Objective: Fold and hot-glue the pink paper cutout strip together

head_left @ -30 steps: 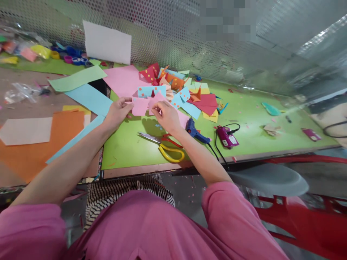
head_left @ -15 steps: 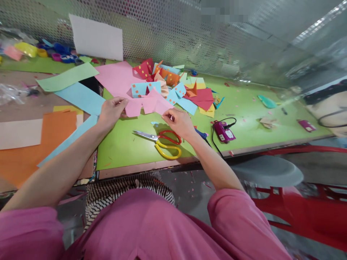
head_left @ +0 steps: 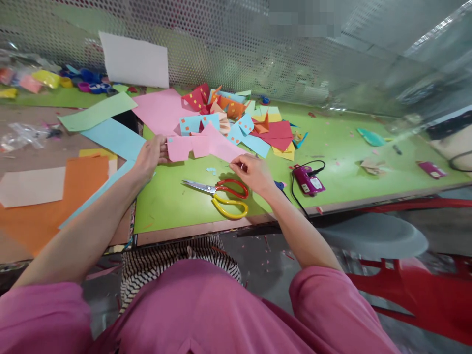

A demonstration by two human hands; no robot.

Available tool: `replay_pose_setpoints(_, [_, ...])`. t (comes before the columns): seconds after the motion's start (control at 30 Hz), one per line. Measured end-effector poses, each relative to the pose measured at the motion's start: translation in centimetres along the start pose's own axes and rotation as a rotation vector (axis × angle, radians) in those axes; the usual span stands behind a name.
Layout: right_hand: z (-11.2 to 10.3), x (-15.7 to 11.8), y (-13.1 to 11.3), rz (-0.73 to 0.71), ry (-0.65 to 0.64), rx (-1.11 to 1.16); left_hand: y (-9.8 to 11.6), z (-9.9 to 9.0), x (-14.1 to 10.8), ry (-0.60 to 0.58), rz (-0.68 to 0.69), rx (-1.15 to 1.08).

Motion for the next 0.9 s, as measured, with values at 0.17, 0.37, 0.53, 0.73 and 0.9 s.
replay_pose_setpoints(0.17, [-0.4,-0.3,-0.2,-0.014,0.038,0.032,0.2,-1.5,0.7,0.095,0.149,0.110])
replay_pose_setpoints(0.37, [-0.8,-0.1,-0.6,0.009,0.057,0.061,2.3,-4.7,1.3,0.293,0.269,0.149])
replay_pose_setpoints(0.53, [-1.0,1.7,-2.9,-0.003,0.061,0.101,3.6,-5.9,0.9,0.403,0.215,0.088])
replay_pose_setpoints(0.73, [-0.7,2.5,-3.5,-0.049,0.060,0.113,3.3,-6.3,0.9,0.325,0.149,0.254])
replay_pose_setpoints(0.9, [-1.0,1.4,-1.1,-0.030,0.039,0.032,2.8,-6.3,1.1,0.218,0.224,0.537])
Point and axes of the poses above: each hand's wrist, its own x-axis towards the middle knuckle, its own z-axis out of the palm, y = z × x, the point moved 1 cm from there along x, towards the middle knuckle, and after that the axes turned 3 degrees about x, right-handed, at the moved point
